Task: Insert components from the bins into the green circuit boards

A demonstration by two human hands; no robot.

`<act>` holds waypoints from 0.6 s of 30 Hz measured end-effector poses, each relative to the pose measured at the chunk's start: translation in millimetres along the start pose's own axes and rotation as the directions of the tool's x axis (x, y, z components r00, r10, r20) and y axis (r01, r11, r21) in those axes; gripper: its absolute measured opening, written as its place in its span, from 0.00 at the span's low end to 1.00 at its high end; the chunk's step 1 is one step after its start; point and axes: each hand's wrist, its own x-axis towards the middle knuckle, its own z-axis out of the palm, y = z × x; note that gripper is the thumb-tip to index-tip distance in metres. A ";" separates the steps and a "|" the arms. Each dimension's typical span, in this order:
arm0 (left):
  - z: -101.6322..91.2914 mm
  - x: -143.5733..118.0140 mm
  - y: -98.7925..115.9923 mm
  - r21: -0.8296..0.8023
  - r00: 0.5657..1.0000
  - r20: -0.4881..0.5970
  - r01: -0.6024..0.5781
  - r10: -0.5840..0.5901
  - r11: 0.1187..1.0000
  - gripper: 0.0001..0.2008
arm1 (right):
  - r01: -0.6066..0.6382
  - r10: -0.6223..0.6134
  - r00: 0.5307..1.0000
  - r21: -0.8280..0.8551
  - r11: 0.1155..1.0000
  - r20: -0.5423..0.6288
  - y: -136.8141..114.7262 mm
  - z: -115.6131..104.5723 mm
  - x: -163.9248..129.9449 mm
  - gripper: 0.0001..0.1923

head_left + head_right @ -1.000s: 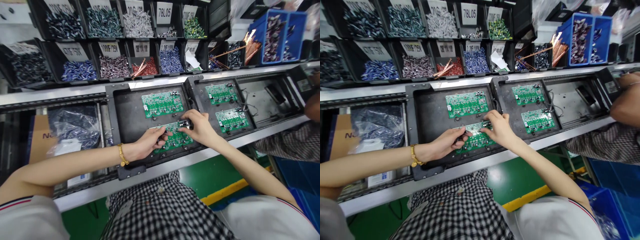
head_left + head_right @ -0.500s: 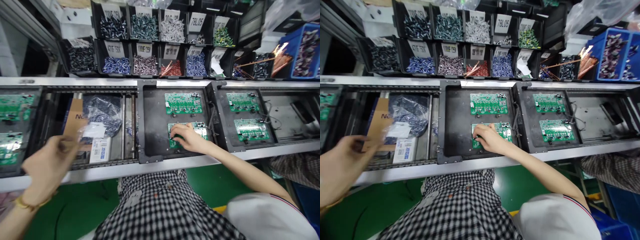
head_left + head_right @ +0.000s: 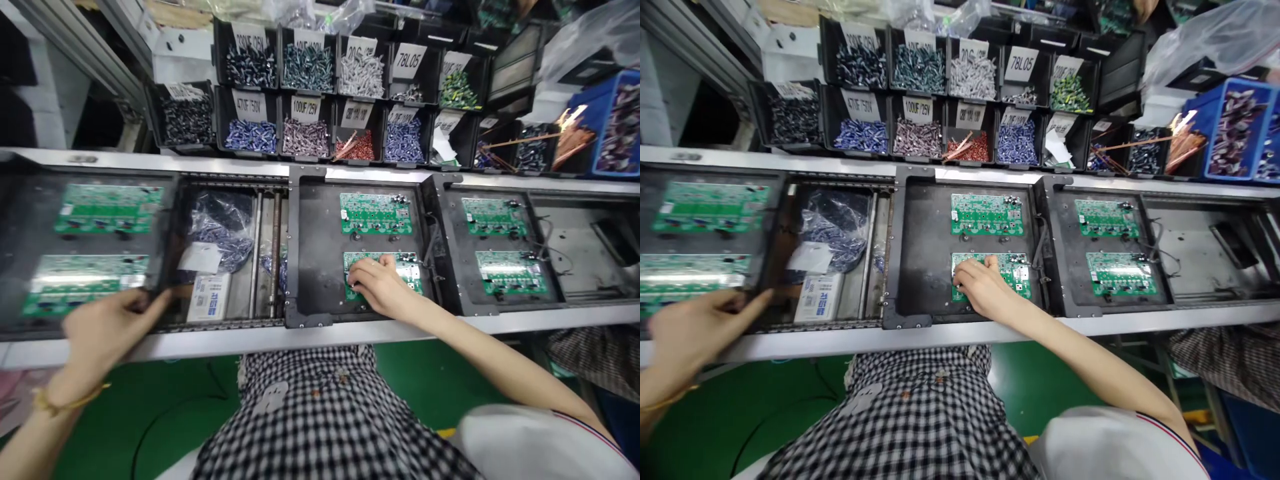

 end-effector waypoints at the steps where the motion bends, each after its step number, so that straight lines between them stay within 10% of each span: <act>1: 4.5 -6.7 20.7 0.057 0.997 -0.029 -0.074 0.075 0.996 0.20 | -0.022 0.022 1.000 0.000 1.000 -0.008 -1.1 -0.3 -0.5 0.07; 7: 29.6 -32.3 117.8 0.164 0.906 0.121 -0.422 0.406 0.892 0.27 | -0.098 0.101 0.995 0.132 0.986 -0.019 -10.7 -17.2 14.8 0.16; 18: 37.6 -46.4 166.0 0.004 0.821 0.188 -0.549 0.539 0.836 0.33 | 0.203 -0.206 0.972 -0.042 0.978 -0.111 -18.9 -22.2 92.3 0.11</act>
